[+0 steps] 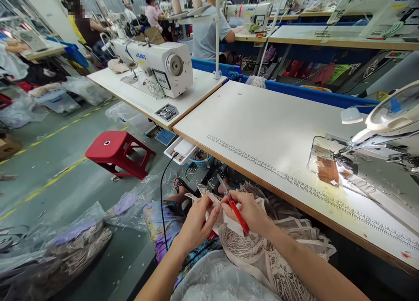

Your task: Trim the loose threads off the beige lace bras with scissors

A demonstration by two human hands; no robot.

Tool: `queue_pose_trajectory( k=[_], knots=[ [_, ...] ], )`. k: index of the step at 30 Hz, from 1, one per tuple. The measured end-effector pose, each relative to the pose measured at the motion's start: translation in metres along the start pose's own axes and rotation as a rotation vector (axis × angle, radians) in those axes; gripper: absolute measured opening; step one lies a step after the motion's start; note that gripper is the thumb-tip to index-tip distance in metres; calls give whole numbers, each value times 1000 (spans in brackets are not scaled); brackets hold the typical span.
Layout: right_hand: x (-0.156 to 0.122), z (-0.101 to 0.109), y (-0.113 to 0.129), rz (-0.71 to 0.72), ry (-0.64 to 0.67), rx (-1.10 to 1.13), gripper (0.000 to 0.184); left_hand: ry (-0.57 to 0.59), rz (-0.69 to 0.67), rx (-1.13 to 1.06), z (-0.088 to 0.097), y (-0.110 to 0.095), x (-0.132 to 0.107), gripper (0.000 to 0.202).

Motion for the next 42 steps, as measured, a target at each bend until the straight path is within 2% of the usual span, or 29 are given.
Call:
queue_pose_trajectory(
  k=[5,10,15,19,23,27,31,35,42],
  knots=[
    [-8,-9,-12,-207,81,284,31,28,124,-166,-7,9,-7,25],
    [-11,-15,-21,-256,69,315,35,21,120,-136,-10,10,-7,25],
    [-11,-11,-19,-199,21,236,31,15,170,-194,-8,7,-6,31],
    [-16,13,-6,-66,-10,172,29,-62,242,-341,-1,9,-8,34],
    [-28,34,5,43,23,111,22,-189,259,-343,7,15,-16,34],
    [-35,32,4,37,66,112,18,-248,253,-349,10,16,-24,35],
    [-32,25,-1,37,64,234,13,-282,275,-365,13,16,-29,34],
    [-29,26,-2,23,-15,300,10,-274,275,-381,12,18,-31,30],
    [-36,32,10,91,-159,131,14,-320,363,-443,11,14,-34,34]
  ],
)
Point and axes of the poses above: each hand's wrist, its own x-axis towards the middle knuckle, its own z-axis out of the back of the hand, y = z × x, the point moved 6 cm from there along x, towards the middle knuckle, and after that the axes turned 11 degrees about -y, right-handed, at the moved point
